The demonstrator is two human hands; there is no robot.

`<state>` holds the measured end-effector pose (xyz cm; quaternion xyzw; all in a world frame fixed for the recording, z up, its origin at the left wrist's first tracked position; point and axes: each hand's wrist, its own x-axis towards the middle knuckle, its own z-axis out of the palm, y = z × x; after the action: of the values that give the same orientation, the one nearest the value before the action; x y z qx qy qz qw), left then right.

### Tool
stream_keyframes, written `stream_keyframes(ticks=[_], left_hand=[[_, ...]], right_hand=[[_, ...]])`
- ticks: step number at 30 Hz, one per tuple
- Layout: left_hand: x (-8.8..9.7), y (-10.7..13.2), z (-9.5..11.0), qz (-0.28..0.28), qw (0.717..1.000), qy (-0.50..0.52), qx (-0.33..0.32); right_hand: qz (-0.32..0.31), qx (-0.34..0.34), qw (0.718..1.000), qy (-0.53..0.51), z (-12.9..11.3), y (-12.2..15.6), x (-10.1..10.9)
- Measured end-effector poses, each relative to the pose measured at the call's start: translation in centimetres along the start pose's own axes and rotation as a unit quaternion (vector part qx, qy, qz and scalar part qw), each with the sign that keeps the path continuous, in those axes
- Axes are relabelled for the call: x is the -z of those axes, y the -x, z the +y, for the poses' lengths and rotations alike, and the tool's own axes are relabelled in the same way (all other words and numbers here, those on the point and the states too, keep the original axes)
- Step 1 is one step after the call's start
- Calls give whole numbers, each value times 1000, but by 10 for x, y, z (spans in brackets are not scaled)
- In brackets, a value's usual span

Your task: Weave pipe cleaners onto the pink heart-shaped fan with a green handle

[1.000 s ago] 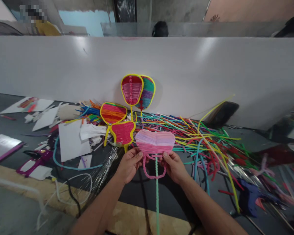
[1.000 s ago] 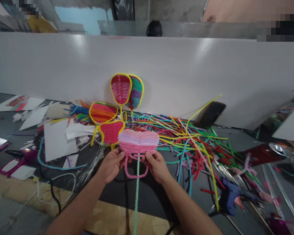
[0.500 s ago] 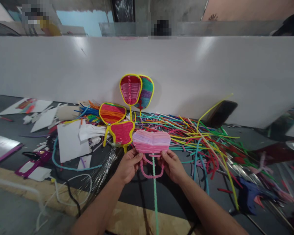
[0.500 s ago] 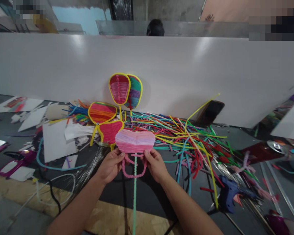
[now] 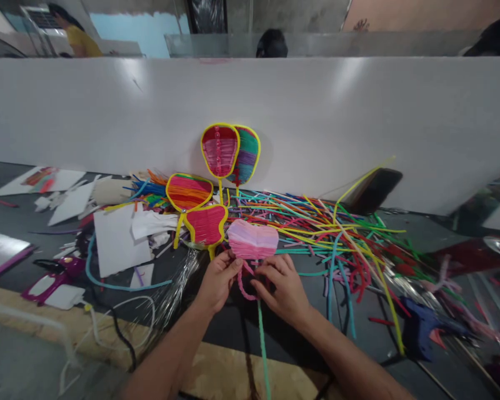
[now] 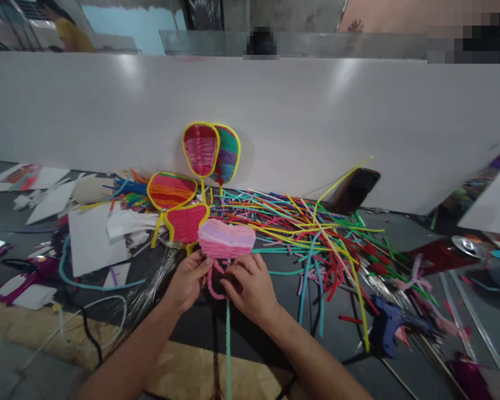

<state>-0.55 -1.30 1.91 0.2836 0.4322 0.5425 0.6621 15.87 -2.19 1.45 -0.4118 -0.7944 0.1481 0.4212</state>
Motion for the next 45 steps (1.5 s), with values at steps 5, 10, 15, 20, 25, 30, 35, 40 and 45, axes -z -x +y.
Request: stream_keyframes(ticks=[5,10,15,20,25,30,35,40,45], left_hand=[[1,-1,-2,-21,999,-27,-7],[2,-4,-3,-13,999,-44,-10],[5,-11,-4,-20,997,-75,-3],[1,-14,-6,-27,996,-82,-9],[-8,-8,-10,-35,998,-46,-7],[-6,-8,-10,-24,999,-31,11],[0,-10,-5,15,1000,3,-11],[1,-8,-5,19,1000,4,-16],[-4,-5,-7,-6,1000,11,1]], right_hand=[[-8,-8,1000,17,0,2,-7],[-34,-17,999,24,3,2,-9],[-21,-30,998,45,8,-2,-11],[-31,-40,996,78,9,-2,-11],[-8,-68,994,90,8,2,-15],[27,-128,991,32,15,4,-16],[68,-126,988,-55,22,2,-8],[88,-74,992,-59,14,0,-3],[42,-5,999,14,7,-2,-2]])
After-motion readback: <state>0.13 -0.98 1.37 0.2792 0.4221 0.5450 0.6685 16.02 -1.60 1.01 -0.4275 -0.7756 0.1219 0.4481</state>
